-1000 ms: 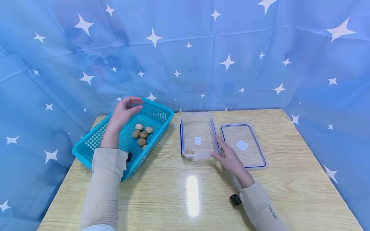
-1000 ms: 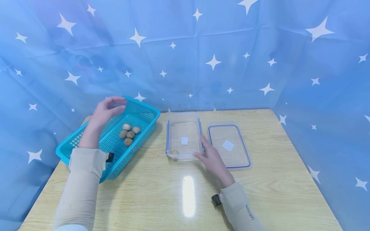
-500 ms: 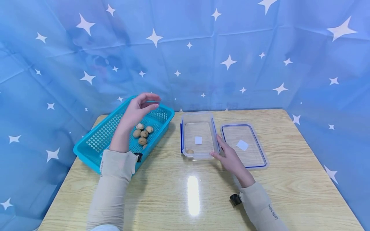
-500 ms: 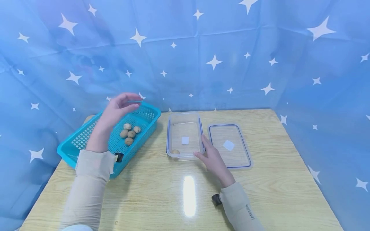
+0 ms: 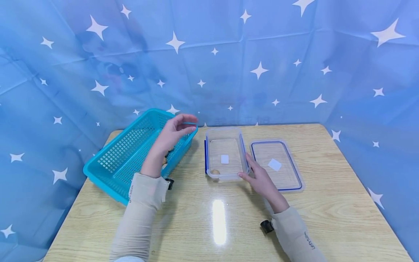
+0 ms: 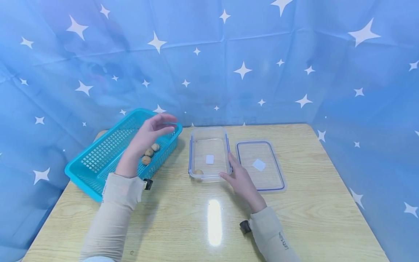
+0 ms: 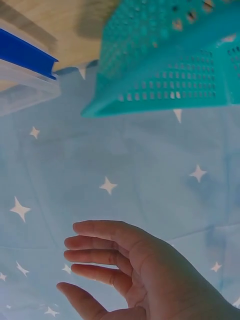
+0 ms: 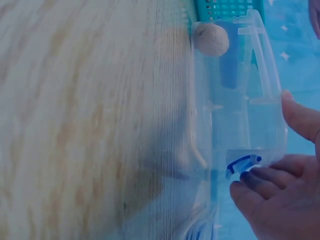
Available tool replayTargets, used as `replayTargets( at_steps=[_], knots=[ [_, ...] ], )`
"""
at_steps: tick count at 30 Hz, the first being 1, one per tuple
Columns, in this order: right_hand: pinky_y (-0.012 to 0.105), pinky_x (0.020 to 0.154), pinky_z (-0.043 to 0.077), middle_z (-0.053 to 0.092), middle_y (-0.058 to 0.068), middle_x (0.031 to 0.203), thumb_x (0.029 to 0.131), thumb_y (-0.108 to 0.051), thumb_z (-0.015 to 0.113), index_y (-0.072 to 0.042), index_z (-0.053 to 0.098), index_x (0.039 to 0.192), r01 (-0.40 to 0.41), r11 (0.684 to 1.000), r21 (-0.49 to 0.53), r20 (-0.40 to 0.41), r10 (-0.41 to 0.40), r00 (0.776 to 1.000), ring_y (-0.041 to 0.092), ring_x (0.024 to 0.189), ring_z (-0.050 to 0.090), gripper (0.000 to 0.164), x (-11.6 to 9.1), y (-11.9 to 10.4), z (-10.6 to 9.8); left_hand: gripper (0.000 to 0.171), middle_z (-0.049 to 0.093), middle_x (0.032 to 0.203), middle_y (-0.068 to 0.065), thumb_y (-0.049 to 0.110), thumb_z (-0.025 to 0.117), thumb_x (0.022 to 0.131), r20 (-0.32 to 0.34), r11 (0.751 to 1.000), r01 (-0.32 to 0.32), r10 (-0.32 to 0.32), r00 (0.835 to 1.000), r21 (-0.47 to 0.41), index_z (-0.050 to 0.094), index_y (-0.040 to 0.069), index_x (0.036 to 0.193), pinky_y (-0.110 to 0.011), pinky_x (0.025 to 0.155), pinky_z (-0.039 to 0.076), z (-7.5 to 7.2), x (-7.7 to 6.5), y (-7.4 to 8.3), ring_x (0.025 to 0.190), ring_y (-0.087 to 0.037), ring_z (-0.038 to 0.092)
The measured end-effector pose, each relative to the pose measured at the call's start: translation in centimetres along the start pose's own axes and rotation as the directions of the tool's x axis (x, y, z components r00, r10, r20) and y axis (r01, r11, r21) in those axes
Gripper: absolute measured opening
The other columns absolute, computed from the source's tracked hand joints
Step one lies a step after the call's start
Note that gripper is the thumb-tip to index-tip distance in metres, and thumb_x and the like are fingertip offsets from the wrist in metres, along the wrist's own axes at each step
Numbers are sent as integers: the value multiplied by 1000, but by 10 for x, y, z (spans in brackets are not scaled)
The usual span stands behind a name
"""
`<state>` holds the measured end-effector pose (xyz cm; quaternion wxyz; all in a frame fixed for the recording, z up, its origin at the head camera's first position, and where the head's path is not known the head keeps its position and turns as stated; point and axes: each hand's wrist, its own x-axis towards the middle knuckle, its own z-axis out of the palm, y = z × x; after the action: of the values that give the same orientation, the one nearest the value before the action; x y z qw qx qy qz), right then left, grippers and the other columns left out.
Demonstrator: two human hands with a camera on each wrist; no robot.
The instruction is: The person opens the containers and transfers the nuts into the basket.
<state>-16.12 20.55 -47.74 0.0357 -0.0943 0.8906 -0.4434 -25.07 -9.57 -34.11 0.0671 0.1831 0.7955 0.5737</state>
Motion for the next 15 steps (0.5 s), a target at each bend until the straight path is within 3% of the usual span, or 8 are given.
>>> replayTargets(
  at_steps=[4,11,15],
  knots=[
    [59,119,27,12,27,164,100,-22,61,2,13,158,3,1000,-1,-2,-3,1000,48,147,25,79,0,1,0,33,59,135,-16,13,59,101,19,1000,-11,11,1000,-21,57,4,132,-43,105,50,10,2,-7,122,-31,59],
    [59,119,27,12,27,164,100,-20,61,2,14,158,7,1000,6,-3,-7,1000,48,147,25,78,1,2,1,32,60,134,-17,9,59,100,61,998,-10,13,998,-58,58,1,131,-50,105,49,30,7,-20,122,-34,59],
    [58,119,27,11,27,164,100,-20,60,2,13,158,4,1000,12,-2,-4,1000,48,147,25,78,0,2,1,32,61,134,-16,11,60,100,86,998,17,-13,996,-54,58,3,131,-45,106,50,44,8,-29,122,-31,60]
  ],
)
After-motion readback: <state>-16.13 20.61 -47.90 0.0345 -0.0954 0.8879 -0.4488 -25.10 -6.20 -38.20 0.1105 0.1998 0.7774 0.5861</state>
